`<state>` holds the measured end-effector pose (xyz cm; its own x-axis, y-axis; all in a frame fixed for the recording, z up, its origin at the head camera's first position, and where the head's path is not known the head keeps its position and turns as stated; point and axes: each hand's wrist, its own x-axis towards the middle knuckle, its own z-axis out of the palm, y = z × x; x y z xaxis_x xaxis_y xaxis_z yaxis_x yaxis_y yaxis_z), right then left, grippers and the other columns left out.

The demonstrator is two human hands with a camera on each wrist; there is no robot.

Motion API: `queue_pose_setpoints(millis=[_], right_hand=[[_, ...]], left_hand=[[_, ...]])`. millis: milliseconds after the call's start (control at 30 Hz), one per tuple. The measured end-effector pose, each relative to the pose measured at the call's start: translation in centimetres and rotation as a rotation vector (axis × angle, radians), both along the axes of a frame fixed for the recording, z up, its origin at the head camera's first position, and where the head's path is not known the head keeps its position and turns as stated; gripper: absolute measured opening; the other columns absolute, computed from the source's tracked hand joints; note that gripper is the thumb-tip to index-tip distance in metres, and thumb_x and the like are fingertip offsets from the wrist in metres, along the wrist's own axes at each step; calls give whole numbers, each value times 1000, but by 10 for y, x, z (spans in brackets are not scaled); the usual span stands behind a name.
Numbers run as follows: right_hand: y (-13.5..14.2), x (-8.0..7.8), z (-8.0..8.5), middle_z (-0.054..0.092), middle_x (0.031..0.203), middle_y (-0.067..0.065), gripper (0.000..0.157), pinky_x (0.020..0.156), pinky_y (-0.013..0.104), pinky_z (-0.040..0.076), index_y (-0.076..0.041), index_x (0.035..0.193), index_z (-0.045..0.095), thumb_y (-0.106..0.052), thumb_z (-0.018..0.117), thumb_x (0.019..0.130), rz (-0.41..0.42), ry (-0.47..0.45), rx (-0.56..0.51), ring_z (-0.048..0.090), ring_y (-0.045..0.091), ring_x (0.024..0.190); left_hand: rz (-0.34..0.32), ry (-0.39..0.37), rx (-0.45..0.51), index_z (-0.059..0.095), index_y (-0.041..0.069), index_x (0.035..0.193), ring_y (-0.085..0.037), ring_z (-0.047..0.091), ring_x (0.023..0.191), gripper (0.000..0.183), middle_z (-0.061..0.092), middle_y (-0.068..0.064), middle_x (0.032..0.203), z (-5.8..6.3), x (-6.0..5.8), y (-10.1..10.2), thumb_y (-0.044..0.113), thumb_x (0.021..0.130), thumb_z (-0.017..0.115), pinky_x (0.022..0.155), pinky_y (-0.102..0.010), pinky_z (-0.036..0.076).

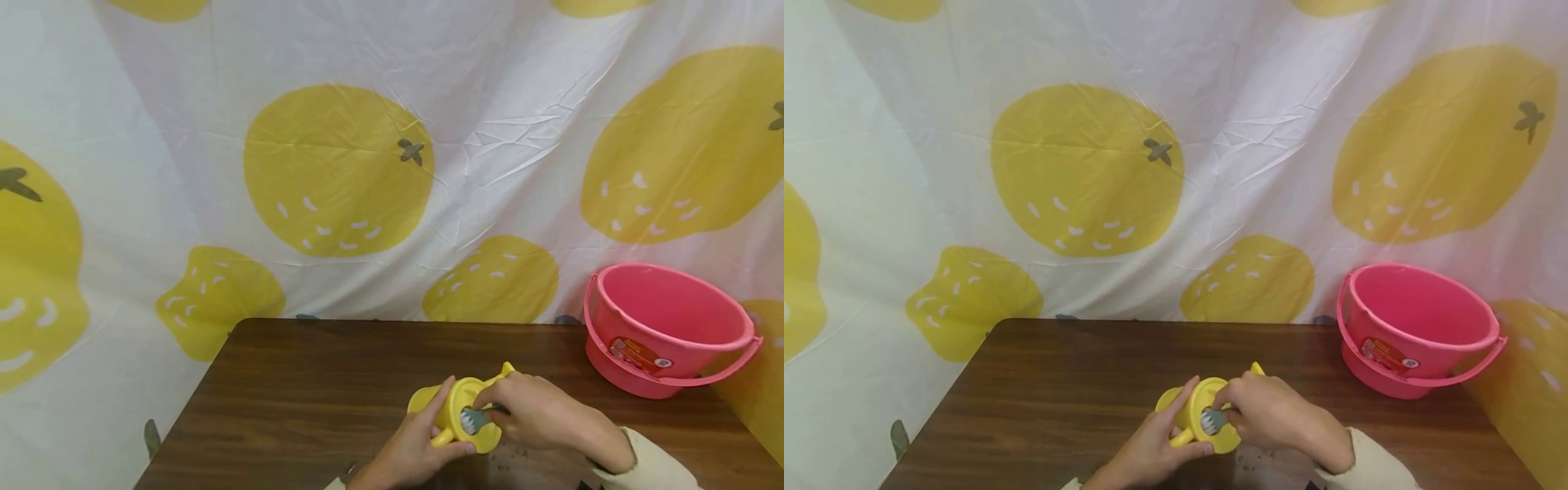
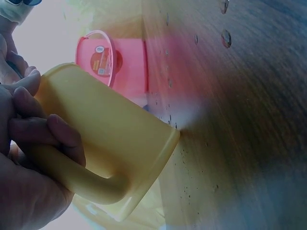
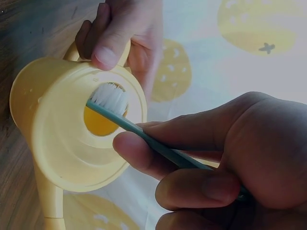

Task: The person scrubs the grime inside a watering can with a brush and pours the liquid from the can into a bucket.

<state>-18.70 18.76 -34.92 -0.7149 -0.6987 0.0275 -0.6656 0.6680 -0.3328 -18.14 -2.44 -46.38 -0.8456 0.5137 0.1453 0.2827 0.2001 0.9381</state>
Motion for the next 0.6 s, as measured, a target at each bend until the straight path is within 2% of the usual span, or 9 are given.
queue_pose_setpoints(millis=[467, 600], right_hand=[[5, 4, 10, 65, 86, -18, 16, 58, 25, 45, -21, 98, 77, -9, 72, 88, 0, 7, 12, 48, -3, 69], [6, 4, 11, 67, 88, -18, 17, 59, 28, 48, -21, 98, 77, -9, 73, 87, 1, 15, 20, 53, -3, 73]], left_hand=[[-4, -16, 8, 23, 23, 159, 1, 53, 50, 92, 56, 13, 65, 1, 0, -1, 30, 86, 79, 52, -16, 44], [-4, -24, 13, 23, 23, 159, 1, 53, 51, 92, 56, 12, 66, 2, 0, 0, 29, 86, 79, 52, -17, 44]])
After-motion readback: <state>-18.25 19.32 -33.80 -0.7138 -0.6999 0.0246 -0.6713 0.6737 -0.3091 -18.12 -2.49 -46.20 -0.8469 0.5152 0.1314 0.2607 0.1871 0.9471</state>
